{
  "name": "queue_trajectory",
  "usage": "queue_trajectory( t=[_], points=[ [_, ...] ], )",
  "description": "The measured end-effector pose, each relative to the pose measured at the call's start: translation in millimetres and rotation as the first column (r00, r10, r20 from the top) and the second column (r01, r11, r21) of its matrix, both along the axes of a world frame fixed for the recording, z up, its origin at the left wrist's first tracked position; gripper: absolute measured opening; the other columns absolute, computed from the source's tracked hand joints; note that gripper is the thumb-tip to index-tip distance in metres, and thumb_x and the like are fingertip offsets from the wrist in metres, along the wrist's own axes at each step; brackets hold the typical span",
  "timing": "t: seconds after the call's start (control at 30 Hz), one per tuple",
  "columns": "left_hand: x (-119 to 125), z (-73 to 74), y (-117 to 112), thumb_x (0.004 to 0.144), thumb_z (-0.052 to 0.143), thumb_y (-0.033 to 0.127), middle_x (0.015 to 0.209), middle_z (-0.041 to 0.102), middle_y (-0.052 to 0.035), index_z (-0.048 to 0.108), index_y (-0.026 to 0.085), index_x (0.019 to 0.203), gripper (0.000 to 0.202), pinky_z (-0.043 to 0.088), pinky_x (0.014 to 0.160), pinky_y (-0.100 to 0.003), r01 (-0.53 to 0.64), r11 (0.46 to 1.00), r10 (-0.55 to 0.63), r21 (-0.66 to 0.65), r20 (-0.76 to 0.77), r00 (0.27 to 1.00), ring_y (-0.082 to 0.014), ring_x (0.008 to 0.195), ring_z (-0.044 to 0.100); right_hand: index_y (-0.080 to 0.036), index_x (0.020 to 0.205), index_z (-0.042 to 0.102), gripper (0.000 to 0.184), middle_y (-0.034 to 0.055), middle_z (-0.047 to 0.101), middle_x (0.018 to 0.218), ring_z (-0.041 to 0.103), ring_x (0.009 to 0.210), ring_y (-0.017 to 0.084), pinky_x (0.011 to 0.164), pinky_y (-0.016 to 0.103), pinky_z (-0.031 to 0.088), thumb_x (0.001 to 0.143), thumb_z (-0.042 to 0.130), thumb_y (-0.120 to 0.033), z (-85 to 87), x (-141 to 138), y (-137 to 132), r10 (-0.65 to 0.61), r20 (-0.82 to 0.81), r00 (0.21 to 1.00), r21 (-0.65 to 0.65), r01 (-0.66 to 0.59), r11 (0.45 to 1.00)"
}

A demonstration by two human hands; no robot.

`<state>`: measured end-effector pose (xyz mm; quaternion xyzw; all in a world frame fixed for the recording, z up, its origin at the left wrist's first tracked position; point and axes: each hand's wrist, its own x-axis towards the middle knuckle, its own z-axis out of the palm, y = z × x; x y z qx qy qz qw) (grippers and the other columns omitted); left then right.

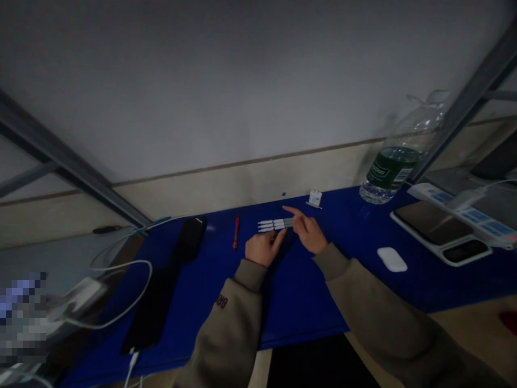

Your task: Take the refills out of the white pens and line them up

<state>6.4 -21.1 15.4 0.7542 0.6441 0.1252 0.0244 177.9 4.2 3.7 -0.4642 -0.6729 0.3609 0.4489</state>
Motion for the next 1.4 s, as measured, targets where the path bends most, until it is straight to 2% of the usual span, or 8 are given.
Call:
queue_trajectory(
  t=[0.07,0.17,0.33,0.7,0.9,1.1,1.23,1.4],
  points=[
    [0,3.0,0,0.088,0.023,0.066,0.072,0.068,-0.0083,0.068,0.021,0.076,0.065,0.037,0.059,-0.025,-0.019,1.000,0.018,0.009,0.016,1.000,-0.0205,0.073,0.065,-0.020,0.120,0.059,0.047,0.0085,0.063,0.079,0.055,0.075,0.022,0.072,0.033,0.037,0.092,0.035,-0.049,-6.2,11,11,-0.313,0.210,0.926,0.143,0.288,0.947],
    [-1,6.2,0,0.088,0.023,0.066,0.072,0.068,-0.0083,0.068,0.021,0.076,0.065,0.036,0.058,-0.024,-0.026,1.000,0.026,0.007,0.029,0.999,-0.0199,0.072,0.064,-0.014,0.108,0.065,0.043,0.0169,0.064,0.094,0.053,0.089,0.028,0.080,0.038,0.035,0.092,0.039,-0.043,-18.9,28,25,-0.542,0.452,0.709,0.283,0.462,0.841],
    [-2,5.1,0,0.088,0.023,0.066,0.070,0.068,-0.0091,0.068,0.021,0.075,0.065,0.036,0.058,-0.024,-0.014,1.000,0.014,0.003,0.020,1.000,-0.0202,0.072,0.064,-0.017,0.119,0.060,0.041,0.0194,0.059,0.102,0.046,0.099,0.032,0.079,0.041,0.030,0.090,0.043,-0.041,-34.5,42,32,-0.558,0.640,0.528,0.285,0.511,0.811],
    [-2,4.3,-1,0.088,0.022,0.066,0.073,0.068,-0.0097,0.067,0.019,0.076,0.066,0.036,0.060,-0.025,-0.041,0.999,0.041,-0.008,0.016,0.999,-0.0202,0.074,0.064,-0.018,0.112,0.062,0.035,0.0174,0.053,0.103,0.041,0.101,0.033,0.079,0.043,0.028,0.087,0.050,-0.040,-36.3,41,31,-0.584,0.658,0.475,0.322,0.524,0.788],
    [-3,3.9,-1,0.088,0.022,0.065,0.071,0.068,-0.0093,0.068,0.020,0.077,0.065,0.037,0.059,-0.025,-0.025,1.000,0.025,0.003,0.016,1.000,-0.0211,0.073,0.064,-0.017,0.092,0.067,0.023,0.0169,0.054,0.105,0.043,0.102,0.032,0.078,0.043,0.032,0.085,0.053,-0.034,-40.3,43,35,-0.567,0.610,0.554,0.305,0.497,0.813],
    [-3,3.7,0,0.088,0.022,0.066,0.071,0.068,-0.0091,0.068,0.020,0.076,0.066,0.037,0.059,-0.025,-0.033,0.999,0.033,-0.013,0.023,0.999,-0.0203,0.073,0.064,-0.015,0.094,0.062,0.023,0.0078,0.063,0.083,0.057,0.078,0.019,0.074,0.033,0.043,0.083,0.056,-0.034,-38.7,35,45,-0.351,0.092,0.932,0.122,0.339,0.933],
    [-4,2.9,1,0.087,0.020,0.067,0.071,0.068,-0.0091,0.067,0.020,0.076,0.067,0.037,0.058,-0.025,-0.041,0.999,0.041,-0.005,0.011,0.999,-0.0205,0.073,0.064,-0.015,0.094,0.062,0.030,0.0070,0.064,0.085,0.059,0.077,0.017,0.072,0.030,0.045,0.078,0.062,-0.040,-28.8,26,42,-0.190,-0.257,0.948,0.036,0.206,0.978],
    [-3,2.6,1,0.087,0.021,0.067,0.074,0.069,-0.0099,0.069,0.021,0.080,0.067,0.038,0.060,-0.025,-0.060,0.998,0.060,-0.024,0.006,0.998,-0.0206,0.075,0.065,-0.015,0.089,0.063,0.031,0.0039,0.063,0.076,0.057,0.070,0.015,0.067,0.029,0.044,0.078,0.061,-0.044,-18.3,22,35,-0.063,-0.352,0.934,-0.039,0.053,0.998]
  ],
)
